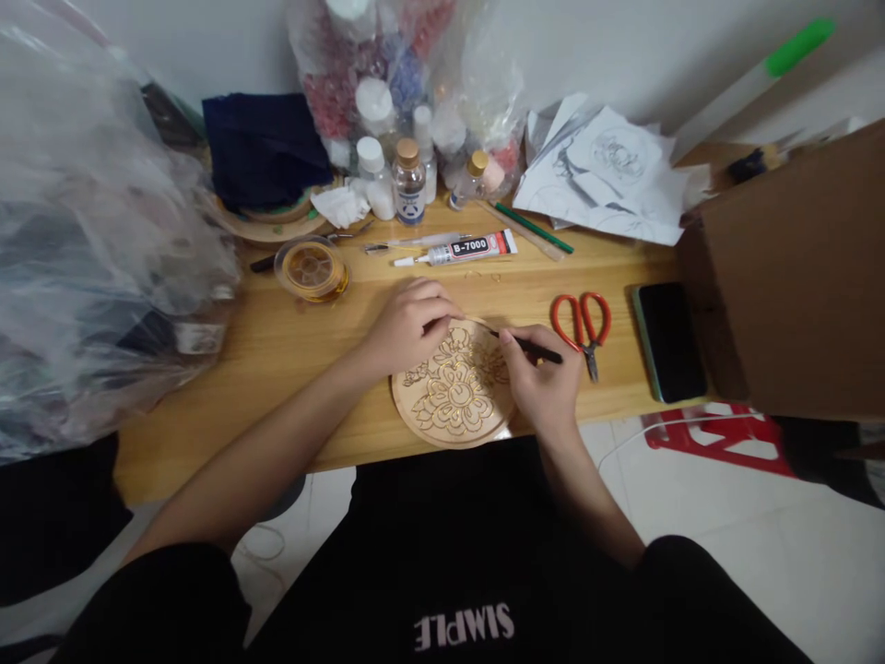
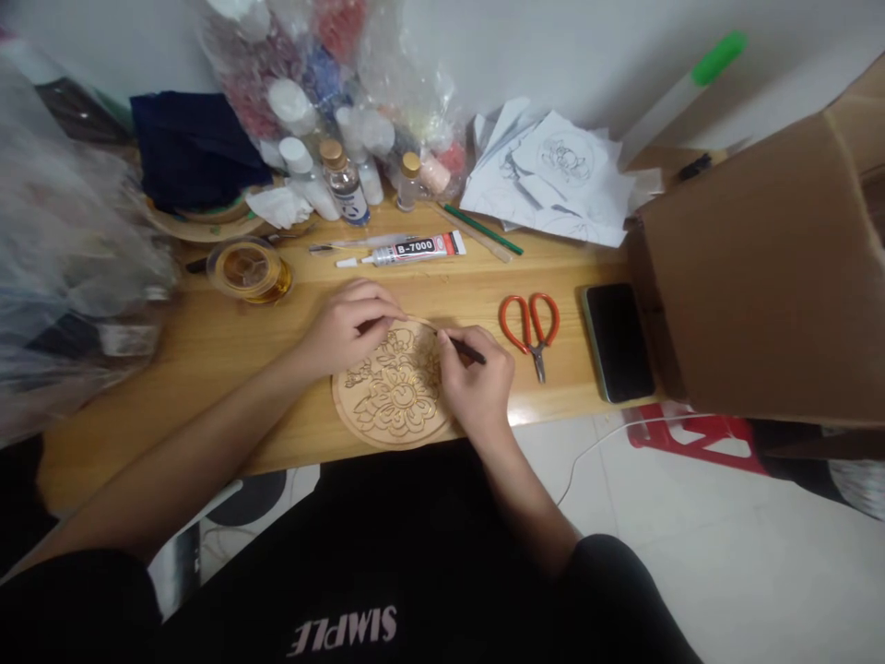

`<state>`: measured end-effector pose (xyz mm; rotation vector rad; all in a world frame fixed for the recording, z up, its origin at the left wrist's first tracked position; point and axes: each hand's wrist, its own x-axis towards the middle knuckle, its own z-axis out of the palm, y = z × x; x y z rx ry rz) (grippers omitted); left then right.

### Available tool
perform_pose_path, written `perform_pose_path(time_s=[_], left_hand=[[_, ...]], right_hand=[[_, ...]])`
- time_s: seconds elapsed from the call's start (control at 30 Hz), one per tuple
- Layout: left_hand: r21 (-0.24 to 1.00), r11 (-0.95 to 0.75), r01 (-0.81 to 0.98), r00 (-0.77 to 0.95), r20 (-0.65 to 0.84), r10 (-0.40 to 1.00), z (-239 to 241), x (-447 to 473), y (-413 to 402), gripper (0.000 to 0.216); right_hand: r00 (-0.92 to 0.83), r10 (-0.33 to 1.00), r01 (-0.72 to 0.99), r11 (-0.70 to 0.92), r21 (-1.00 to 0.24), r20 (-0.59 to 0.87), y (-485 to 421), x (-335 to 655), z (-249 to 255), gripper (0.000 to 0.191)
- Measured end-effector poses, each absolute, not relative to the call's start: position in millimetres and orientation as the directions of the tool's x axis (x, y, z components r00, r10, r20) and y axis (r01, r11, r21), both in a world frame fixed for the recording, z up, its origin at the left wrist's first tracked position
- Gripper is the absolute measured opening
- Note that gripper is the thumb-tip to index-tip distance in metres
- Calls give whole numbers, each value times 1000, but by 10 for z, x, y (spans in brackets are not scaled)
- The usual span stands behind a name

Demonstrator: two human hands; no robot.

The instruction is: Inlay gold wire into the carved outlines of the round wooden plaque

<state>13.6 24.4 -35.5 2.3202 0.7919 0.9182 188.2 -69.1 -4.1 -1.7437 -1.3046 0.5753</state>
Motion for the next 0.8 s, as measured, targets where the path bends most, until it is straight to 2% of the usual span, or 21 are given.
perform_pose_path(time_s=[0.8], left_hand=[[643,-697,318,599,433,673,-363,129,248,20]], right_hand=[[418,889,589,-109,-801,186,-832,1873,-34,14]])
